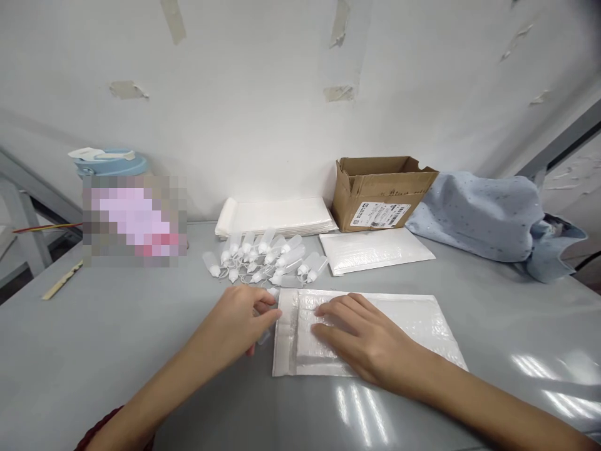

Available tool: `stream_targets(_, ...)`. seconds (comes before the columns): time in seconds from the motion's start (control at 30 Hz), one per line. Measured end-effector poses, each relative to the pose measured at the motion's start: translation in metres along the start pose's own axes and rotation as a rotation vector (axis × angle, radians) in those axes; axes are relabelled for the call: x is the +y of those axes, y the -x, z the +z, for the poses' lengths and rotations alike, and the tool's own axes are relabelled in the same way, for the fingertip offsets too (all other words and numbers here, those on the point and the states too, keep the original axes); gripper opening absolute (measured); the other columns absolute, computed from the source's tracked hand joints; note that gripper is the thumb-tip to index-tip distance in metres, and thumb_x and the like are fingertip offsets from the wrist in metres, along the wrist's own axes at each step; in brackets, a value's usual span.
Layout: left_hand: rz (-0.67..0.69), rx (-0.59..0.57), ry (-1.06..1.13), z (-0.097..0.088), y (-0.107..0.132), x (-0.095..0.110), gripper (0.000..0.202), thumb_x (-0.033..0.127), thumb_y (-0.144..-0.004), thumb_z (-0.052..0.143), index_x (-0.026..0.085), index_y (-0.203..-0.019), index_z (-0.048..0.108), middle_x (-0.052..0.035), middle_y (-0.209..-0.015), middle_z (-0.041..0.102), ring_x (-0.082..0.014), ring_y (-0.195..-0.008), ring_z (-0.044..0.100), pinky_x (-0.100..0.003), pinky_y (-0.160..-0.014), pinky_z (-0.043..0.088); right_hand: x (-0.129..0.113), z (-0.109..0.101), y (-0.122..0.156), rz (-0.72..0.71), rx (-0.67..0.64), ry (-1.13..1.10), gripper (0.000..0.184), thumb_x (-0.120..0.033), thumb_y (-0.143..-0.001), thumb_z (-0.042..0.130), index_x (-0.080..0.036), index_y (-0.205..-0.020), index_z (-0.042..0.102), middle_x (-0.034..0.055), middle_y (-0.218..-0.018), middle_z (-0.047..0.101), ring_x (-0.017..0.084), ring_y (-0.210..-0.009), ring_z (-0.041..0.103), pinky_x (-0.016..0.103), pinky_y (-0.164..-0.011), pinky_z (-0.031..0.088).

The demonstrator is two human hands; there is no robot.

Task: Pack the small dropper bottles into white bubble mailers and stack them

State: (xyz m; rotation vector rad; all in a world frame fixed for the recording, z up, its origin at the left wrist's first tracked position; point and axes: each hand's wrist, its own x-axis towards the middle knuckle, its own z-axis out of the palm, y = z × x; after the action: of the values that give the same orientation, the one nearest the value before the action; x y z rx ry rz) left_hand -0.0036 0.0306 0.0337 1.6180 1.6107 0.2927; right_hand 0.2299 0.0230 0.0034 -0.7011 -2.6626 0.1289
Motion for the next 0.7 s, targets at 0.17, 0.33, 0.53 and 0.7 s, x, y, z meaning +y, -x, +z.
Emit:
stream_targets(0.17, -0.03, -0.153, 0.105, 0.009, -0.002, 0.0, 0.027, 0.04, -0.079, 0.052, 0.018, -0.064, 0.056, 0.0085, -0.04, 0.043, -0.0072, -0.029, 0.038, -0.019, -0.037, 0.027, 0.003, 0.005, -0.003, 0.071, 0.004, -0.123, 0.023, -0.017, -0.096, 0.042, -0.014, -0.1, 0.064, 0.0103, -0.101, 0.064, 0.02, -0.096, 0.058, 0.035, -0.082, 0.049)
stream_targets(0.33, 0.018, -0.229, 0.215, 0.009, -0.001, 0.004, 0.037, 0.047, -0.084, 0.047, 0.016, -0.077, 0.065, 0.0042, -0.053, 0.058, -0.0049, -0.029, 0.036, -0.02, -0.039, 0.03, 0.0, 0.001, -0.002, 0.11, -0.093, -0.143, 0.019, -0.024, -0.094, 0.049, -0.016, -0.106, 0.062, 0.0098, -0.108, 0.06, 0.022, -0.103, 0.055, 0.038, -0.087, 0.047)
stream_targets(0.53, 0.026, -0.25, 0.078, 0.015, 0.003, 0.006, 0.033, 0.035, -0.08, 0.052, 0.016, -0.105, 0.065, 0.0034, -0.063, 0.063, -0.0079, -0.038, 0.047, -0.021, -0.046, 0.036, -0.005, 0.001, 0.001, 0.115, -0.1, -0.11, 0.024, -0.03, -0.092, 0.053, -0.014, -0.109, 0.059, 0.0112, -0.108, 0.06, 0.024, -0.103, 0.055, 0.04, -0.088, 0.047)
stream_targets(0.7, 0.239, -0.138, -0.134, 0.028, 0.004, 0.003, 0.016, 0.026, -0.079, 0.052, 0.017, -0.081, 0.066, -0.0002, -0.079, 0.063, -0.0112, -0.053, 0.053, -0.024, -0.057, 0.042, -0.012, 0.005, 0.0, 0.075, -0.056, -0.013, 0.031, -0.024, -0.092, 0.049, -0.006, -0.117, 0.053, 0.0146, -0.105, 0.062, 0.028, -0.099, 0.056, 0.044, -0.084, 0.049)
